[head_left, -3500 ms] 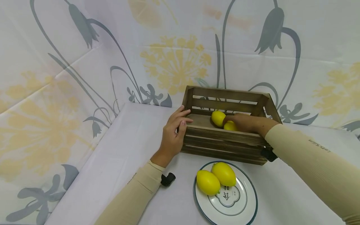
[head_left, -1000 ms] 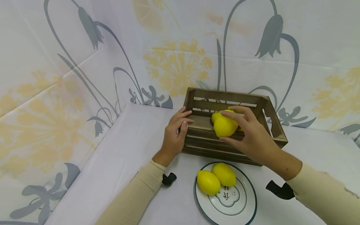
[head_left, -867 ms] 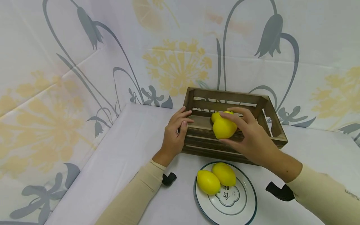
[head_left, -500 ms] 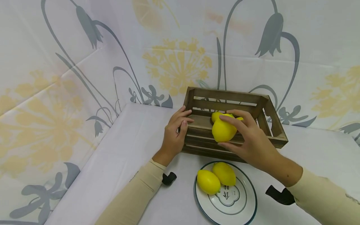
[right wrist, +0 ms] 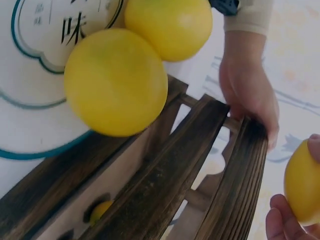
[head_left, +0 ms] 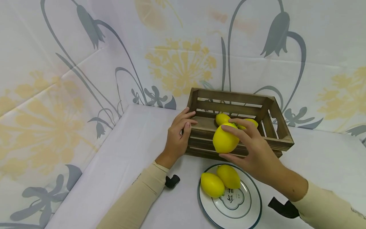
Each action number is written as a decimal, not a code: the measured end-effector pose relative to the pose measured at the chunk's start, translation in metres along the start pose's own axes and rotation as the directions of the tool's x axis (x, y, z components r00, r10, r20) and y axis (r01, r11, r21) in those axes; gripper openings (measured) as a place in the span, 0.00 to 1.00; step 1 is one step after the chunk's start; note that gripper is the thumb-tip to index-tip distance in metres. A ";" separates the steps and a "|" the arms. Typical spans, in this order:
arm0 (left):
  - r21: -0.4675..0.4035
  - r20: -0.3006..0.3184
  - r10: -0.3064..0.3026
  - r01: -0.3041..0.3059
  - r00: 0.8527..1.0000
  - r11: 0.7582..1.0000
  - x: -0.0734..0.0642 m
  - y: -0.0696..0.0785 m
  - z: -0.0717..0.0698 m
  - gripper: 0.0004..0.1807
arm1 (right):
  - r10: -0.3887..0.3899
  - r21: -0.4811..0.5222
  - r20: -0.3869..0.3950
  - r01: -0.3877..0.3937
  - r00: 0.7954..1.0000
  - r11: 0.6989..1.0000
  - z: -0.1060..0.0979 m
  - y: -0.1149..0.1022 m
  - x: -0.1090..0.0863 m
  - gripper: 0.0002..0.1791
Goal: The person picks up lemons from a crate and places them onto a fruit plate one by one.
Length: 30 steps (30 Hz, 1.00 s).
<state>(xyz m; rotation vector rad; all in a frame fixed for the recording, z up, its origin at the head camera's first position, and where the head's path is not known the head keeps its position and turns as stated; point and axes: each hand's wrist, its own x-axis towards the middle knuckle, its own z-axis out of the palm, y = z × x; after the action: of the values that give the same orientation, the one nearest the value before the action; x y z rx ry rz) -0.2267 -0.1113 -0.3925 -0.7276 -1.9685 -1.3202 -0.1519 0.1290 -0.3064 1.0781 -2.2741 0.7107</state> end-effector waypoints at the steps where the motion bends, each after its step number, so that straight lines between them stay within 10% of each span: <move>1: 0.001 0.000 0.000 0.000 1.000 1.000 0.000 0.000 0.000 0.20 | -0.003 0.003 -0.001 0.003 1.000 1.000 0.000 -0.001 -0.001 0.36; 12: 0.005 -0.003 0.008 -0.008 1.000 1.000 0.002 0.000 0.000 0.15 | -0.037 0.053 -0.035 0.039 0.999 0.998 0.007 -0.006 -0.010 0.36; 30: 0.018 0.002 0.003 -0.003 1.000 1.000 0.001 0.001 0.000 0.22 | 0.135 0.157 0.041 -0.140 0.990 0.978 0.016 -0.010 -0.028 0.39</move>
<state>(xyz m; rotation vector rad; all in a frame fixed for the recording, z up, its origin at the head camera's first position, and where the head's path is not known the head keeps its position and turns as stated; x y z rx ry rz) -0.2268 -0.1113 -0.3914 -0.7240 -1.9776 -1.2987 -0.1321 0.1277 -0.3341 1.0152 -2.3682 0.9525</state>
